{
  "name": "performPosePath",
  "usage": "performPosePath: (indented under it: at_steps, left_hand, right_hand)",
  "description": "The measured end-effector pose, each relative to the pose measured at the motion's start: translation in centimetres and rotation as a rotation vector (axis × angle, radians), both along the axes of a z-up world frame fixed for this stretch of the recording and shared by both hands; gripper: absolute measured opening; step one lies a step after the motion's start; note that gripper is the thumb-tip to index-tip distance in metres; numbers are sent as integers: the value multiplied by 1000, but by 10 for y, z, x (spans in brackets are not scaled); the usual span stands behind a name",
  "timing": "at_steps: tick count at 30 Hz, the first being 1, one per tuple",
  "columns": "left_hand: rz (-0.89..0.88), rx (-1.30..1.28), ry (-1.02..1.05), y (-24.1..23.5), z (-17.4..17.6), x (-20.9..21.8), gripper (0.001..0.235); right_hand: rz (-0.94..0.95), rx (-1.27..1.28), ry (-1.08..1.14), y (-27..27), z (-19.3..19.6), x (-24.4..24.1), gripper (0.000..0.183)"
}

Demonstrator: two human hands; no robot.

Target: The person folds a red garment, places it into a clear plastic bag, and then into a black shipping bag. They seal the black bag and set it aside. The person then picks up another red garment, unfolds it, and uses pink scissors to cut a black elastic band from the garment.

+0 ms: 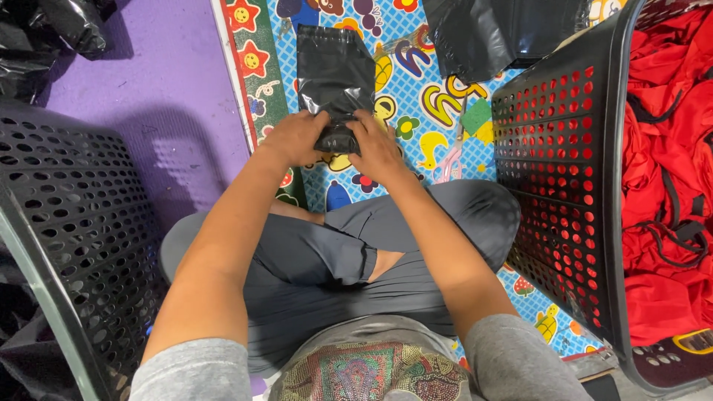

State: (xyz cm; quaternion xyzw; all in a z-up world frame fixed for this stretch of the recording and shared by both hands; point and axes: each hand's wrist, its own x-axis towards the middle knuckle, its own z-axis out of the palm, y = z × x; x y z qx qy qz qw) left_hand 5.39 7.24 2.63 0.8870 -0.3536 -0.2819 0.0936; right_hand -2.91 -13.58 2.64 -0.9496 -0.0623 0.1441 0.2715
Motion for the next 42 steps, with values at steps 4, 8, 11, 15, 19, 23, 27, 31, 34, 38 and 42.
performPosePath:
  at_steps: [4, 8, 11, 15, 19, 23, 27, 31, 34, 38, 42]
  left_hand:
    - [106, -7, 142, 1, 1, 9, 57]
    - [295, -149, 366, 10, 18, 15, 44]
    - [463, -251, 470, 13, 7, 16, 38]
    - [650, -331, 558, 11, 10, 22, 41]
    - [738, -386, 501, 9, 9, 22, 56]
    - [859, -440, 430, 4, -8, 24, 58]
    - [928, -391, 323, 1, -17, 28, 75]
    - [904, -381, 183, -6, -5, 22, 67]
    - [895, -372, -15, -11, 2, 19, 63]
    - [870, -322, -104, -13, 3, 20, 61]
    - [844, -284, -314, -6, -32, 20, 53]
  right_hand:
    - [12, 45, -10, -15, -30, 4, 53]
    - [-1, 50, 92, -24, -12, 14, 63]
    - [-84, 112, 197, -23, 18, 20, 50]
    - [-162, 135, 208, -22, 22, 35, 46]
    - [-312, 148, 196, -16, 8, 39, 56]
    - [-360, 241, 13, -20, -10, 43, 52]
    - [-437, 236, -109, -11, -20, 44, 55]
    - [-422, 144, -203, 2, 0, 47, 59]
    - [-106, -39, -508, 7, -5, 42, 31]
    - [9, -179, -585, 2, -54, 31, 30]
    - [47, -160, -468, 5, -38, 25, 68]
